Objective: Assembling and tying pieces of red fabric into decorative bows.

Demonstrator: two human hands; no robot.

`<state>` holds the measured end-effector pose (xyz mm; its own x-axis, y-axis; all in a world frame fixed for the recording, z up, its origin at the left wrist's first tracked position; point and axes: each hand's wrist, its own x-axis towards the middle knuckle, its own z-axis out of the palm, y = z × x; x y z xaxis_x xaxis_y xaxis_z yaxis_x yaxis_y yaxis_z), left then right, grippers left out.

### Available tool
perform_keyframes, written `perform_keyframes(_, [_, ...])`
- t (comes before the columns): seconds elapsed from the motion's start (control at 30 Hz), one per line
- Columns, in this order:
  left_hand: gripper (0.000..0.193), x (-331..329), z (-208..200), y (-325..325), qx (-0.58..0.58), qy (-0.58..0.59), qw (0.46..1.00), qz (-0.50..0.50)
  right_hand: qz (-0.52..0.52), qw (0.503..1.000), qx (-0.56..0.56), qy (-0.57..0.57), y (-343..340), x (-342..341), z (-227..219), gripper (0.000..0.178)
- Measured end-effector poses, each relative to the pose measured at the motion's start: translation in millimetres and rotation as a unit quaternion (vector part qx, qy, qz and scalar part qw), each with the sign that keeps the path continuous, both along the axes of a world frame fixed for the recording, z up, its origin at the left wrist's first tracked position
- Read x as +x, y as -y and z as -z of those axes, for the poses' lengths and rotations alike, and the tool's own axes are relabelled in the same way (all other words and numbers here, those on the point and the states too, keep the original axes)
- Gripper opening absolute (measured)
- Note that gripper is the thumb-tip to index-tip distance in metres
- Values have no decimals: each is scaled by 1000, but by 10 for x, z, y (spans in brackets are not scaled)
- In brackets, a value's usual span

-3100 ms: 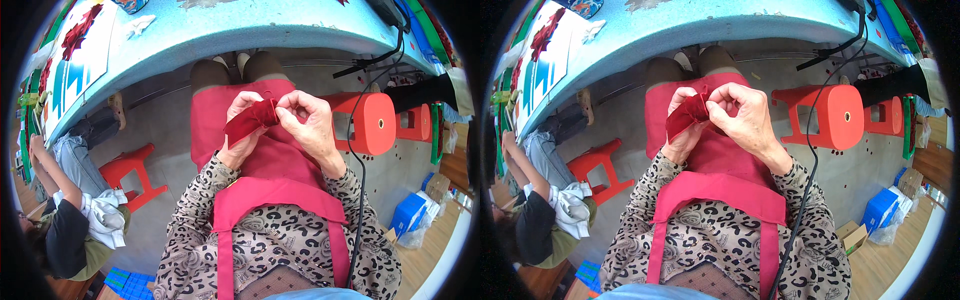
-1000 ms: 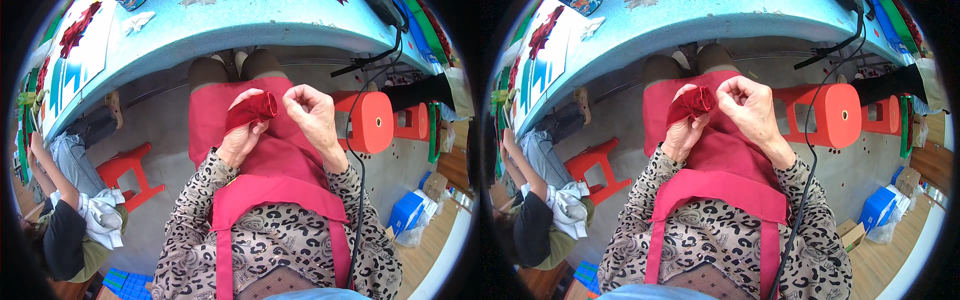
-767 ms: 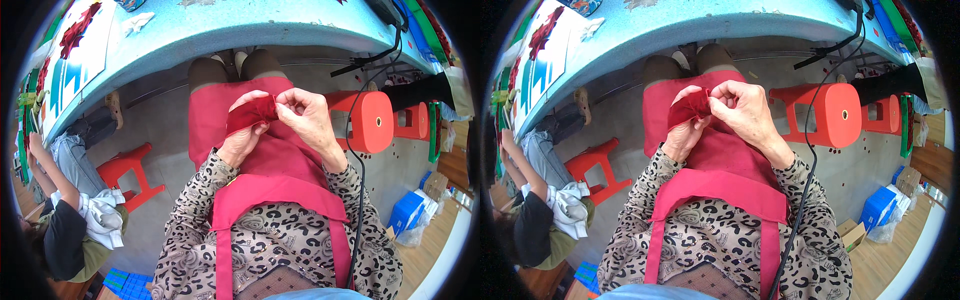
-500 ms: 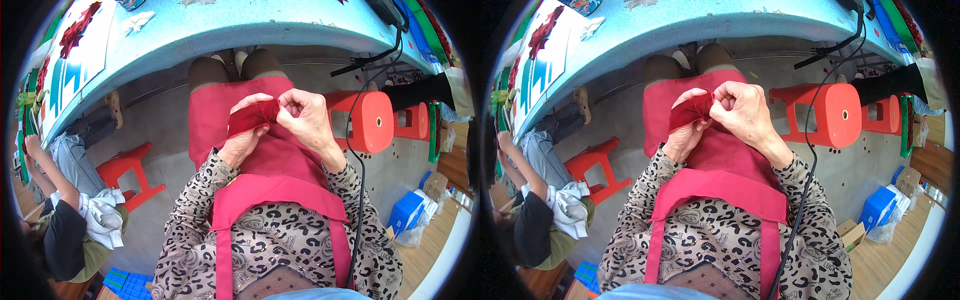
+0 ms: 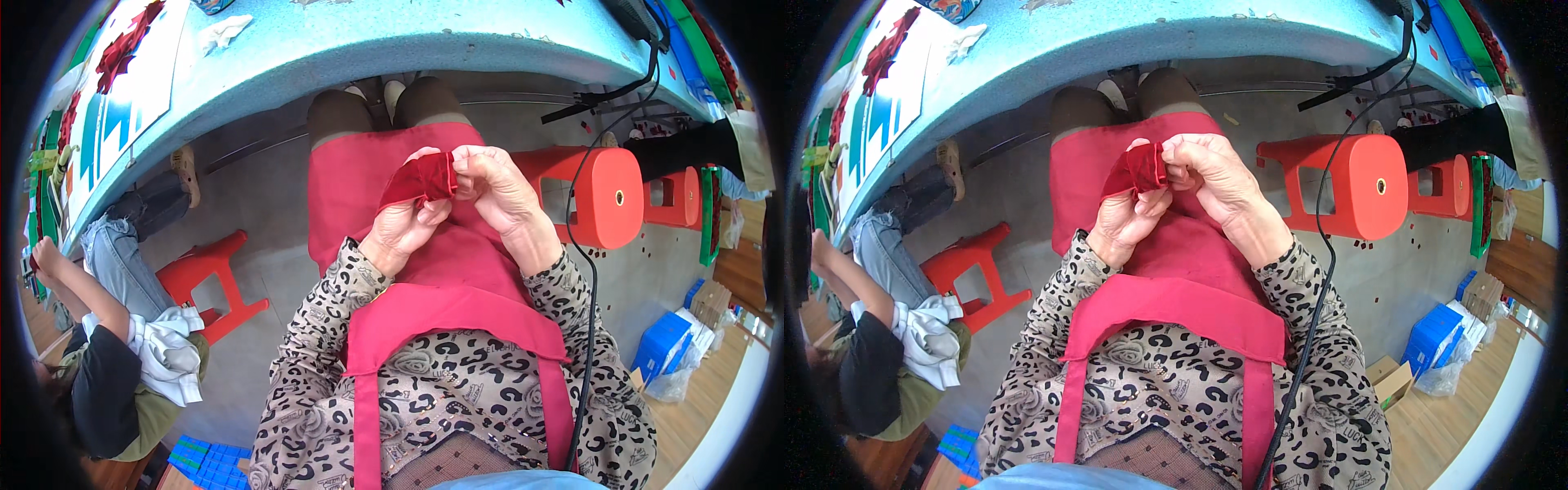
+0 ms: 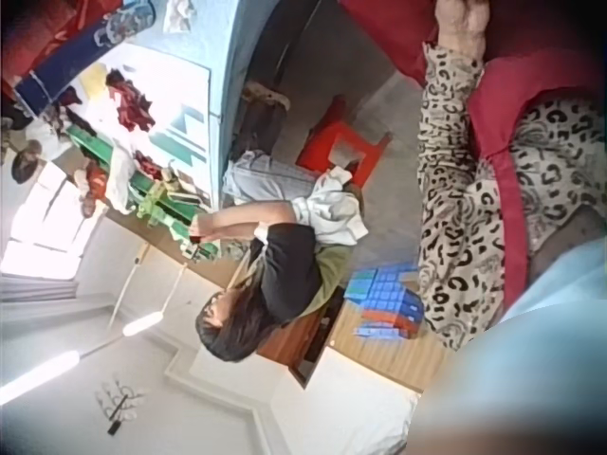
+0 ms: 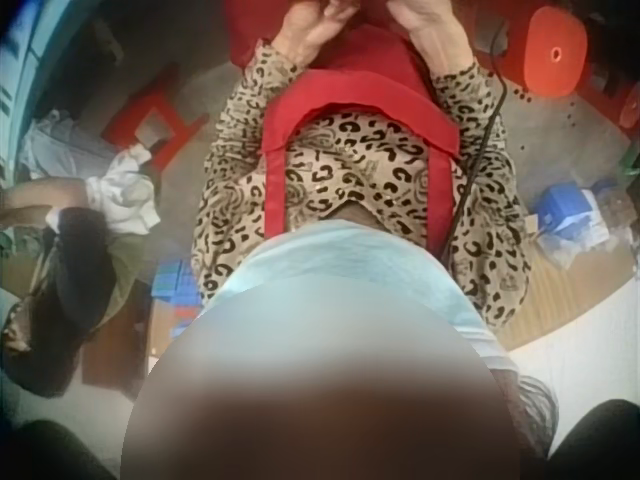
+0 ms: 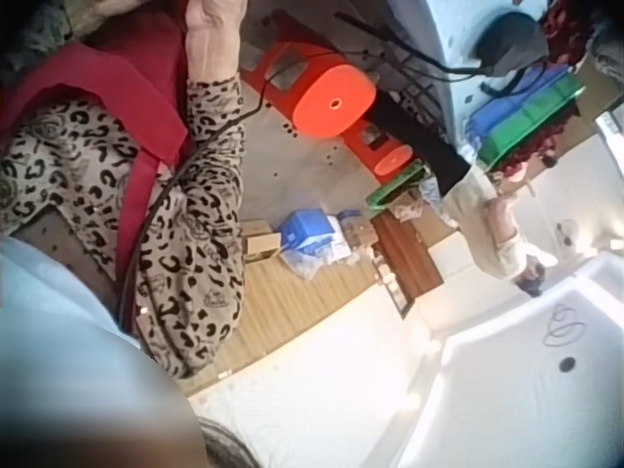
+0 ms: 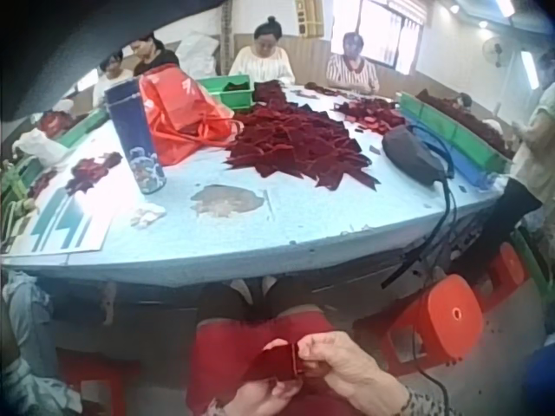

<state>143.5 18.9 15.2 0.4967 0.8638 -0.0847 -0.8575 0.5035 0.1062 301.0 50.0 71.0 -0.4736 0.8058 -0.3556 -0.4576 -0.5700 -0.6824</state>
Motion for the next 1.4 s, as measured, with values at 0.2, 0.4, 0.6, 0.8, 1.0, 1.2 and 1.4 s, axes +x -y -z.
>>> perform_keyframes(0.2, [32,24,26,-26,-17,-23,999,-27,104,933,194,283,88,-135,-256,1])
perform_keyframes(0.4, [31,4,36,-57,-8,-42,998,-44,113,733,488,460,123,-78,-349,12])
perform_keyframes(0.6, [32,4,-10,-56,-25,-60,997,-47,104,627,586,503,121,-107,-343,20])
perform_keyframes(0.8, [32,-24,-23,-63,-33,-91,994,-50,111,557,626,535,99,-156,-308,20])
perform_keyframes(1.0, [30,-32,29,-75,-9,-76,996,-45,98,507,633,577,86,-179,-250,20])
perform_keyframes(1.2, [31,16,-2,-65,-16,-57,997,-57,164,837,335,401,157,-208,-101,11])
perform_keyframes(1.4, [31,14,37,-109,-6,-50,997,-66,135,932,165,294,200,-176,-133,3])
